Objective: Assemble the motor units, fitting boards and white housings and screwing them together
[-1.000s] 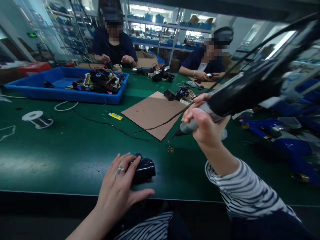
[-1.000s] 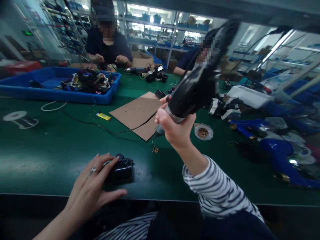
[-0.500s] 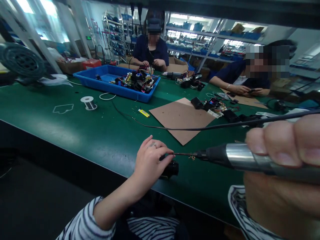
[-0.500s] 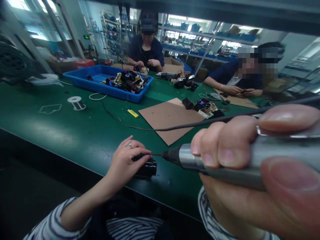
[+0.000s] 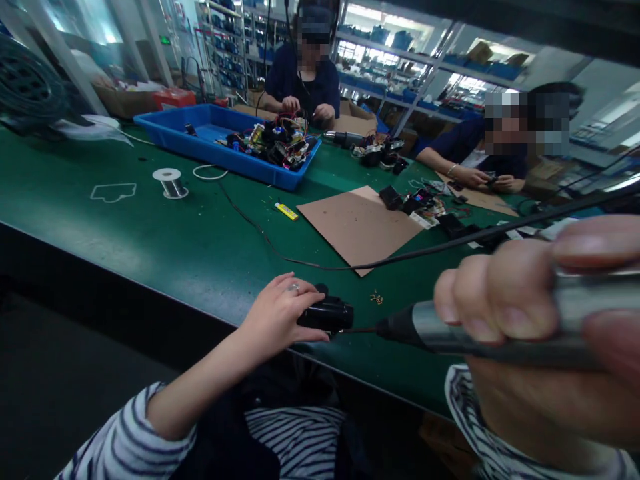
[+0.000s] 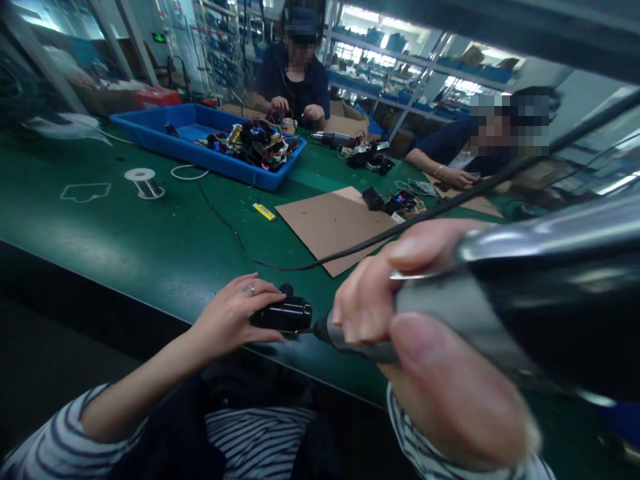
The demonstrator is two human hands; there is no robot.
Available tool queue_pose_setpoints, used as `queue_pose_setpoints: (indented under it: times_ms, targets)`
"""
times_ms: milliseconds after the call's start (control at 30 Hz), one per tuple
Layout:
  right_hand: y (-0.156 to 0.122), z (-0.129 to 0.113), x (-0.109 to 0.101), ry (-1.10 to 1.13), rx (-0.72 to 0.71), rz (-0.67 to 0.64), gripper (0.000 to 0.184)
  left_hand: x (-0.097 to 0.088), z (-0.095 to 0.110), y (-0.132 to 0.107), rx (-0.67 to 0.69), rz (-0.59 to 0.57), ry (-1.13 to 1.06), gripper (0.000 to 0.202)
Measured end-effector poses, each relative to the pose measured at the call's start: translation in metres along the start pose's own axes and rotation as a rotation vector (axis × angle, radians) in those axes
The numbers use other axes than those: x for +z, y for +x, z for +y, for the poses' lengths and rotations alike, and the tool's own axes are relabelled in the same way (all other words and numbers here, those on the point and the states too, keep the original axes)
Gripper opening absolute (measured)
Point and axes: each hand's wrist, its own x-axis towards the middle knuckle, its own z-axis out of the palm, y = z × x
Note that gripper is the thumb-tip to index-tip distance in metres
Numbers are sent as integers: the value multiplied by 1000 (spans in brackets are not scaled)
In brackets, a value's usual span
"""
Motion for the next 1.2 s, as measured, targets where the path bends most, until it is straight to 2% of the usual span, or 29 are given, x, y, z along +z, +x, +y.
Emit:
queue_pose_setpoints:
  times_ms: [100, 167, 400, 533, 767, 900, 967, 1067, 1167, 1200]
  targets:
    - [-6, 9, 9, 23, 52, -192, 13, 7, -4, -6, -45, -58, -17, 43]
    - [-9, 19, 11, 42, 55, -233, 13, 11, -4, -7, -53, -59, -47, 40]
    - [-11, 41, 15, 97, 54, -236, 13, 12, -2, -7, -51, -47, -57, 40]
    - [-11, 41, 15, 88, 58, -232, 14, 12, -1, -8, -53, -48, -61, 40]
    - [-13, 49, 12, 87, 58, -317, 14, 14, -2, -10, -12, -7, -38, 39]
    - [0, 37, 4, 167, 53, -364, 16, 13, -2, -12, 24, 12, -15, 39]
    - [14, 25, -4, 213, 20, -308, 16, 13, -2, -12, 41, 19, -1, 39]
    - [32, 18, -19, 135, -90, -120, 17, 12, -2, -11, 45, 35, 17, 40]
    - [39, 37, -32, -28, -204, 47, 17, 12, -5, -9, 53, 31, 17, 40]
    - [39, 48, -36, -85, -192, 75, 17, 12, -5, -9, 60, 23, 11, 40]
